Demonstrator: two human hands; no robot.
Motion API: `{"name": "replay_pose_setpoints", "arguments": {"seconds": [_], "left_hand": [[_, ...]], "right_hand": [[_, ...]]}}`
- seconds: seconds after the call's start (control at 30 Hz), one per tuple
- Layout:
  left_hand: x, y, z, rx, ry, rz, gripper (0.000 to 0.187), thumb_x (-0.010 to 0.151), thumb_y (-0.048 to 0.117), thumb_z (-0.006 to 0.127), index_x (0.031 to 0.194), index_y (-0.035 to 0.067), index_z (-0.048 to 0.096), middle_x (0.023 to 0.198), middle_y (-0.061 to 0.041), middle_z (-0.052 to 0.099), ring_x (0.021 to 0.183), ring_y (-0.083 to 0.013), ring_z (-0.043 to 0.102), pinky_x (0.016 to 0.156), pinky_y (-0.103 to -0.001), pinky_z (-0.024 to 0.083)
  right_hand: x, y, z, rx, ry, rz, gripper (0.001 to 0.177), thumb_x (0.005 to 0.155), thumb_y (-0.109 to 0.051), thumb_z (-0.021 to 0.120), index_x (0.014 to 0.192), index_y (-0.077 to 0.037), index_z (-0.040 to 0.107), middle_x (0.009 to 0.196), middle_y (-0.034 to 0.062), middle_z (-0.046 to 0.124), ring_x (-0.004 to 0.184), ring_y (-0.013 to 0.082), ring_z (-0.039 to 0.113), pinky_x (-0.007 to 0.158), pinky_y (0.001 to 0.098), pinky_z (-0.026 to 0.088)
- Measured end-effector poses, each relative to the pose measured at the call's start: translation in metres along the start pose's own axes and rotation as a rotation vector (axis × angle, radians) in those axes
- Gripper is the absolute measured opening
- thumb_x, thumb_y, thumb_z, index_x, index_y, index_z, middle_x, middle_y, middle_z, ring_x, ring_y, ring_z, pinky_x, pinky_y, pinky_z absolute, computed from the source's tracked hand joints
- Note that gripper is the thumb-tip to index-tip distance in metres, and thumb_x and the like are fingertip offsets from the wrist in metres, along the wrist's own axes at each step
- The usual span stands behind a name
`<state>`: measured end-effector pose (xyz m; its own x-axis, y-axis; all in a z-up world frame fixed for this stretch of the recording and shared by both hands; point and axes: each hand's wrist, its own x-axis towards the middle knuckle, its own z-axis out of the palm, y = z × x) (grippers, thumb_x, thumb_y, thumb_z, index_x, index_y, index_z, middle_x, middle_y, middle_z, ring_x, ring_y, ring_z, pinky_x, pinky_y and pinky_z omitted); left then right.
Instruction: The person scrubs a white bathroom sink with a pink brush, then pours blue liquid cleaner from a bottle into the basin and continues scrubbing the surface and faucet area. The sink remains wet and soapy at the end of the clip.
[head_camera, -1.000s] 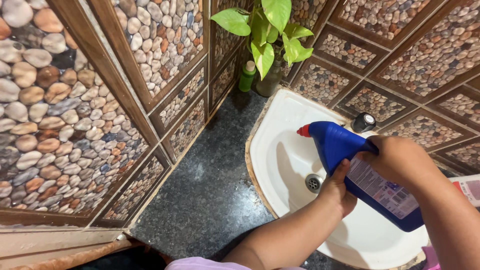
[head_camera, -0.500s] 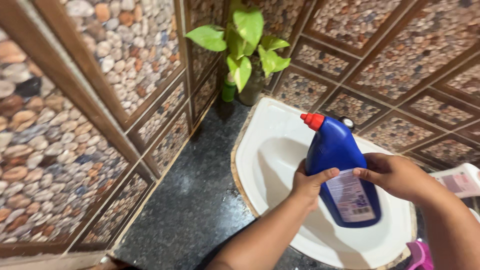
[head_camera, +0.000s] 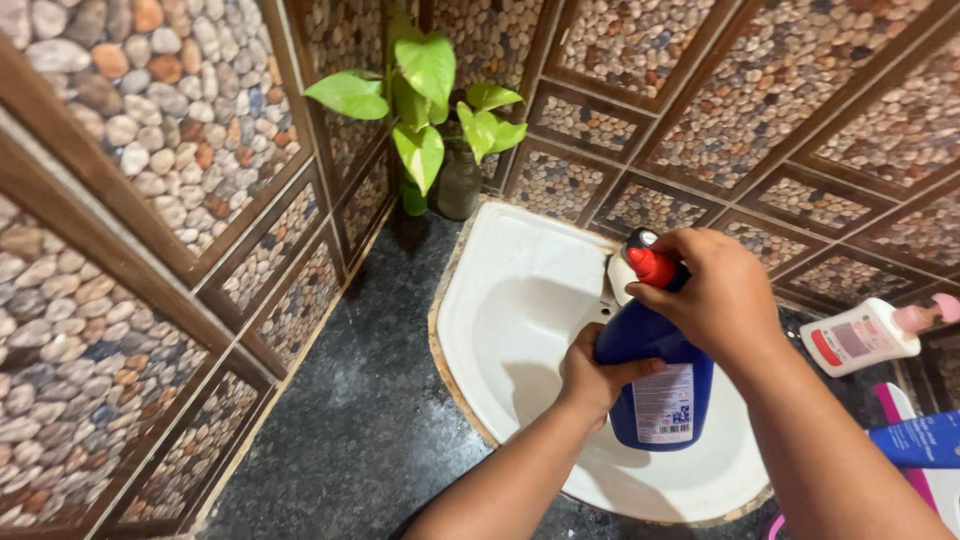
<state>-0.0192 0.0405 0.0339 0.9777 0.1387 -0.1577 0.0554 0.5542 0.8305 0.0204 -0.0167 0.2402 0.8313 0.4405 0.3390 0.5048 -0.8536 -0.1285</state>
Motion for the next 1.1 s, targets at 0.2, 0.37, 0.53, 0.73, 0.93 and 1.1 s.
{"name": "replay_pose_setpoints", "arguments": {"seconds": [0.2,0.37,0.53,0.73,0.93,1.1], "left_hand": [[0.004,-0.004,-0.005,-0.091,-0.059,0.074,0.061,0.062,0.016,0.096,0.108,0.004,0.058,0.099,-0.008,0.071,0.088,-0.0172,0.070,0.081,-0.033,0.062],[0.002,-0.005,-0.006,-0.003,-0.072,0.086,0.063,0.061,0.017,0.098,0.107,0.002,0.059,0.100,-0.008,0.071,0.090,-0.0169,0.070,0.081,-0.033,0.062],[0.000,-0.005,-0.003,0.113,-0.031,0.063,0.065,0.057,0.019,0.098,0.107,0.004,0.060,0.100,-0.007,0.072,0.090,-0.0161,0.071,0.081,-0.032,0.062],[0.002,-0.013,0.000,0.061,-0.092,0.079,0.065,0.058,0.019,0.099,0.108,0.002,0.059,0.101,-0.009,0.071,0.091,-0.0181,0.071,0.082,-0.033,0.063],[-0.004,-0.011,0.004,0.105,-0.110,0.039,0.065,0.058,0.016,0.097,0.108,0.004,0.057,0.102,-0.008,0.071,0.091,-0.0169,0.072,0.082,-0.032,0.063],[-0.004,-0.010,-0.002,0.013,-0.082,0.063,0.064,0.059,0.013,0.097,0.109,0.004,0.057,0.098,-0.007,0.068,0.087,-0.0169,0.070,0.079,-0.031,0.063]], "right_hand": [[0.013,0.029,-0.003,0.256,-0.365,0.152,0.052,0.077,-0.030,0.079,0.126,-0.015,0.070,0.111,0.0119,0.078,0.102,0.0254,0.075,0.088,0.0375,0.058],[0.014,0.060,-0.002,0.640,-0.445,0.032,0.056,0.081,-0.030,0.077,0.130,-0.013,0.058,0.135,0.0088,0.068,0.124,0.0226,0.062,0.099,0.0360,0.048],[0.004,0.044,-0.007,-0.012,-0.144,-0.133,0.054,0.063,-0.036,0.091,0.105,-0.007,0.072,0.111,0.0131,0.070,0.110,0.0281,0.064,0.094,0.0378,0.053],[0.007,0.041,-0.024,0.134,-0.311,0.025,0.045,0.077,-0.029,0.088,0.117,-0.012,0.076,0.102,0.0066,0.074,0.083,0.0236,0.070,0.075,0.0363,0.056],[0.006,0.073,-0.029,1.258,0.040,0.027,0.043,0.095,-0.014,0.075,0.135,-0.008,0.061,0.114,0.0034,0.069,0.105,0.0121,0.068,0.095,0.0290,0.057],[-0.046,0.182,-0.026,0.490,0.138,0.330,0.046,0.087,-0.023,0.083,0.121,-0.003,0.060,0.105,0.0064,0.069,0.092,0.0148,0.066,0.079,0.0295,0.054]]}}
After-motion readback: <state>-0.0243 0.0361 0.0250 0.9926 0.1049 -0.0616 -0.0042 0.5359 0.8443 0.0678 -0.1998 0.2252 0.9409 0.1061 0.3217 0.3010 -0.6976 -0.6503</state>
